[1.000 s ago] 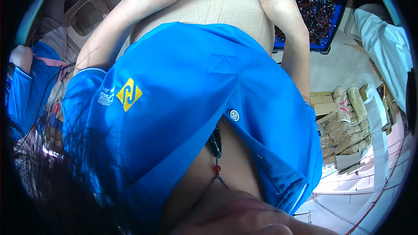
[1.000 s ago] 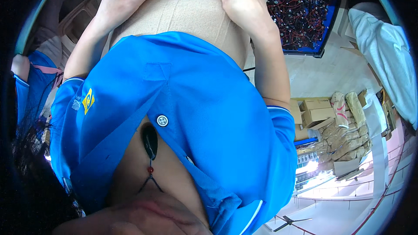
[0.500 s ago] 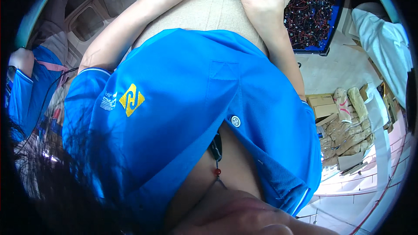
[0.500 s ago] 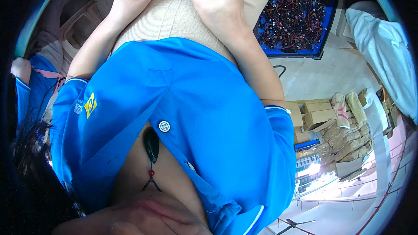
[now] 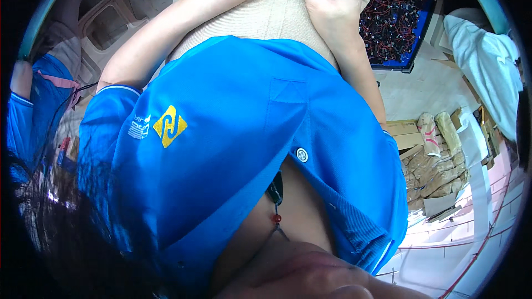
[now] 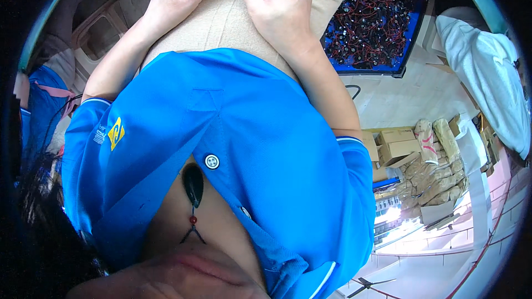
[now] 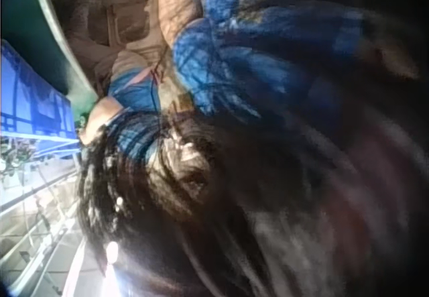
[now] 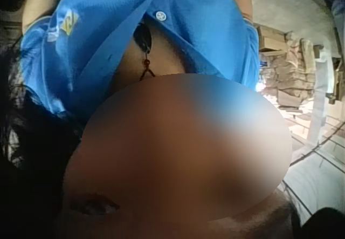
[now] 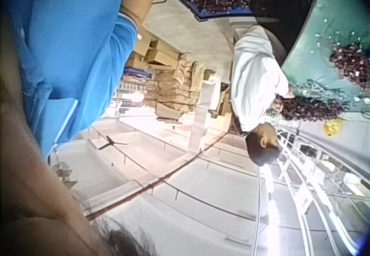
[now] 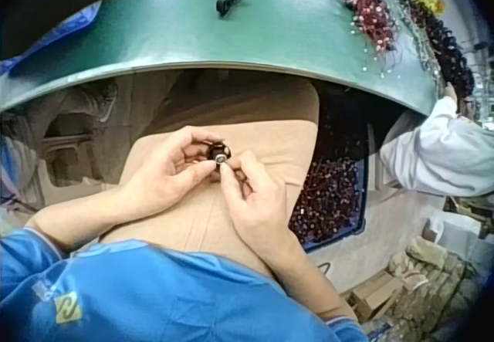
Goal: Assembling small black electronic components on a production line workbench.
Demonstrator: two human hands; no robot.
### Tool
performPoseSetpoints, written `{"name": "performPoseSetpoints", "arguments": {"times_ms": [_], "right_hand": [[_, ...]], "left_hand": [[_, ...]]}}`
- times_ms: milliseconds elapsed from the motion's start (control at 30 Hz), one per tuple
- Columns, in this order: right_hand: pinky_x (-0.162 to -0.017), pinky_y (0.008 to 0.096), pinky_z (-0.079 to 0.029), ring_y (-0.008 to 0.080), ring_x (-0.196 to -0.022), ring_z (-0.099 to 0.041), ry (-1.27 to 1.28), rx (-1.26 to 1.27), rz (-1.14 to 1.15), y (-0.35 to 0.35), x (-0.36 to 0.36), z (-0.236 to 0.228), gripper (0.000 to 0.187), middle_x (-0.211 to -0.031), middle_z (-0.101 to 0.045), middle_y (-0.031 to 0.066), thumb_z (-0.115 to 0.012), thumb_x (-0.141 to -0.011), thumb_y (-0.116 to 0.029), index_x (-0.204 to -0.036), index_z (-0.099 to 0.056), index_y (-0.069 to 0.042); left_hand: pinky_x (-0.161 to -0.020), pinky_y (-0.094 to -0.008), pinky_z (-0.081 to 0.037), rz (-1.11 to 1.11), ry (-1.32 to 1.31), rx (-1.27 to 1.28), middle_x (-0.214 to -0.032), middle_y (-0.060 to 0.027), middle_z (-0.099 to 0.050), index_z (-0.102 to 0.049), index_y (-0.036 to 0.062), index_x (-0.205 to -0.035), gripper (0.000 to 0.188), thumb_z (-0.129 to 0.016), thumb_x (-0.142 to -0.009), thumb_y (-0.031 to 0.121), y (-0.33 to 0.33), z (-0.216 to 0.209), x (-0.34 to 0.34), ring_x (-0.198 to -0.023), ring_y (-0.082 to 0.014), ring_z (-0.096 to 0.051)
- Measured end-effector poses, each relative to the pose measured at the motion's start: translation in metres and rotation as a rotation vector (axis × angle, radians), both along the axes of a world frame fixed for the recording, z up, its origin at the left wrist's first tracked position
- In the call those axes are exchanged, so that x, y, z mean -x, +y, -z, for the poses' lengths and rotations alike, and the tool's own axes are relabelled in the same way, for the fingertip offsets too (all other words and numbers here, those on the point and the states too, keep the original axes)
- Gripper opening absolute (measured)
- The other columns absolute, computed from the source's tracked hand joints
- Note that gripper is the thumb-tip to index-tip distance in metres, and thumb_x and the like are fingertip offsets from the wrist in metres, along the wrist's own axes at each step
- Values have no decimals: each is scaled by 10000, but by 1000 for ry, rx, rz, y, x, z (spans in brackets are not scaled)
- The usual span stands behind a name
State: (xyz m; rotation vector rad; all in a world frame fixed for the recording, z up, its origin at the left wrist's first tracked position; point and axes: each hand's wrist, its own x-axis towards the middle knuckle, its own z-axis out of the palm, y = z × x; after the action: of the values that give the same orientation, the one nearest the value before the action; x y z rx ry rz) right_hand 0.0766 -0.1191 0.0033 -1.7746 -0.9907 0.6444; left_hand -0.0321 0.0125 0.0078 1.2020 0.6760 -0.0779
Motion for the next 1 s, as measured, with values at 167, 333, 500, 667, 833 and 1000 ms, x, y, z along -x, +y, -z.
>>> {"name": "performPoseSetpoints", "arguments": {"times_ms": [167, 333, 500, 667, 833, 1000], "right_hand": [[-494, 274, -391, 177, -520, -477, -131, 104, -82, -4, -3, 1, 20, -668, -558, 69, -576, -856, -30, -874, -570, -24], [-517, 325, -423, 255, -536, -519, -306, 98, -122, 1, -1, -12, 54, -708, -590, 113, -576, -859, -69, -894, -560, -32], [-561, 347, -444, 289, -592, -549, -240, 145, -88, 5, 4, -14, 58, -760, -612, 130, -573, -856, -89, -889, -568, -42], [-535, 290, -417, 194, -586, -531, -172, 213, -106, 1, -2, -15, 52, -725, -605, 79, -601, -863, -89, -887, -597, -43], [-446, 265, -347, 121, -484, -458, -173, 112, -77, -1, -11, -14, 66, -618, -571, 19, -624, -883, -116, -863, -609, -55], [-506, 350, -426, 238, -561, -574, -338, 232, 28, -25, -32, -13, 110, -710, -623, 75, -598, -884, -186, -863, -591, -78]], "left_hand": [[-796, -210, -514, -34, 105, -34, -1081, -112, -587, -499, -11, -1196, 305, -550, -897, -34, -3, -13, -5, -917, -138, -594], [-770, -211, -511, -20, 189, -66, -1051, -108, -597, -521, -13, -1174, 289, -576, -891, -5, -3, -15, -5, -886, -141, -599], [-751, -234, -509, 1, 216, -105, -1026, -109, -596, -533, -13, -1156, 295, -613, -877, 41, -4, -8, -1, -865, -164, -602], [-698, -222, -505, -24, 76, -271, -976, -79, -618, -572, 4, -1125, 260, -628, -874, 43, -7, -17, -1, -796, -133, -601], [-692, -199, -520, -50, -217, -484, -933, -61, -648, -597, 7, -1113, 229, -613, -885, 9, -7, 12, -8, -751, -94, -611], [-622, -219, -493, -40, -290, -559, -996, -58, -633, -601, 38, -1118, 262, -640, -859, 34, -7, 6, -27, -704, -112, -587]]}}
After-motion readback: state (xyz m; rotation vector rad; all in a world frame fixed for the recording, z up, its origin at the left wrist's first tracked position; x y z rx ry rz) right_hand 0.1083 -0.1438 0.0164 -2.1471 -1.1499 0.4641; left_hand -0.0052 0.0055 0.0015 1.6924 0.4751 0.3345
